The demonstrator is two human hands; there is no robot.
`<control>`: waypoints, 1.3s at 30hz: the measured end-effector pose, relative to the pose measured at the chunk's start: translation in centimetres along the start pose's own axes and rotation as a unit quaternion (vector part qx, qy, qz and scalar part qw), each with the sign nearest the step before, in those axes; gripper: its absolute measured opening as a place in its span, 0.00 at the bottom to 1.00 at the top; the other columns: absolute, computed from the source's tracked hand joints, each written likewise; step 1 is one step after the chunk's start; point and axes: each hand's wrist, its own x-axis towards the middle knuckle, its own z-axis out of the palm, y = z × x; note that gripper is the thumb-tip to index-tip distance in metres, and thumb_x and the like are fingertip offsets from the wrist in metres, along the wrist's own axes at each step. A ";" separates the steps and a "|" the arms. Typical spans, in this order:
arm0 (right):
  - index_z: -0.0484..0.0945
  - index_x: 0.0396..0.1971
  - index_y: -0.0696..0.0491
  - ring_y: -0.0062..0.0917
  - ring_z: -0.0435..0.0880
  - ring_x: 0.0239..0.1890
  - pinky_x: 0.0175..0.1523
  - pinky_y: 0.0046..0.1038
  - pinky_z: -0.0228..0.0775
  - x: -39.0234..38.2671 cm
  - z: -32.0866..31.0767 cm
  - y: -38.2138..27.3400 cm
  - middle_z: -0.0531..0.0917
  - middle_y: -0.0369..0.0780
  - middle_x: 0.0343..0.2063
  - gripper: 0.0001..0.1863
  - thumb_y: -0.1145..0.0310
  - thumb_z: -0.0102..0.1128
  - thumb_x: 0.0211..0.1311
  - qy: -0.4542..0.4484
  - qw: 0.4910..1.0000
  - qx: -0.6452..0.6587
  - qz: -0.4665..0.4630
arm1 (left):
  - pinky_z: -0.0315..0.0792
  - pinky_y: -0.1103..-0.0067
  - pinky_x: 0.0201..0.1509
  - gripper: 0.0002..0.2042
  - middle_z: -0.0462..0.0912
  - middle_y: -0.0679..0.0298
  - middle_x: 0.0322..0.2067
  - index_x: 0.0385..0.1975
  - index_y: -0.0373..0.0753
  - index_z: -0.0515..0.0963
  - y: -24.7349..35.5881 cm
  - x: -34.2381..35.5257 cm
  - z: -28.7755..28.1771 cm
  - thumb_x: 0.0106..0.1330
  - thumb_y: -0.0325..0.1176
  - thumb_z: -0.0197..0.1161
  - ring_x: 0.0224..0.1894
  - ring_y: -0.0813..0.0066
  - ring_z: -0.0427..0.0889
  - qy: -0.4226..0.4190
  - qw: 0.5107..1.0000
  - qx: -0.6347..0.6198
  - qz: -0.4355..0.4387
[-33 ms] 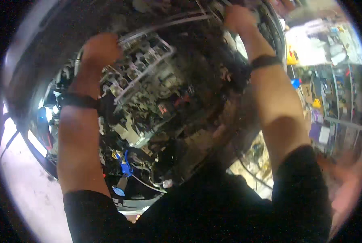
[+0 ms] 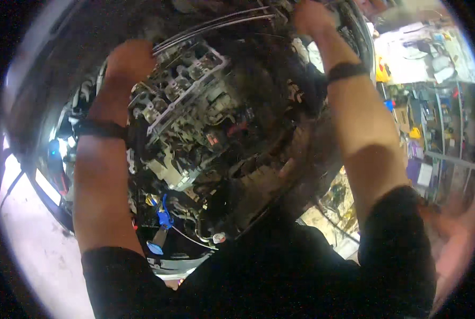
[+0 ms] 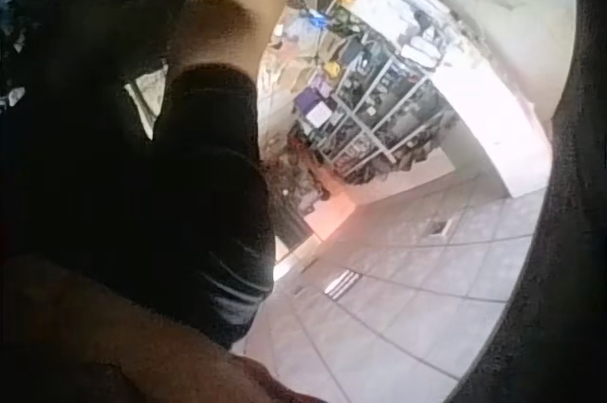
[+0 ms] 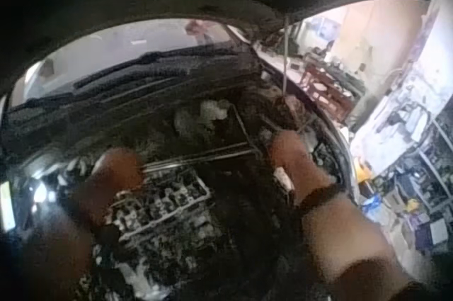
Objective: Tighten or adjust bolts on a car's cylinder head using a torque wrench.
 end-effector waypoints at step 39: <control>0.85 0.39 0.51 0.39 0.84 0.48 0.52 0.42 0.76 -3.5 -2.8 -1.2 0.85 0.46 0.43 0.15 0.67 0.55 0.53 0.061 0.993 0.069 0.073 | 0.78 0.60 0.48 0.12 0.85 0.52 0.39 0.37 0.38 0.82 1.4 -0.1 -2.4 0.58 0.35 0.57 0.45 0.52 0.84 -0.006 0.997 0.003 -0.075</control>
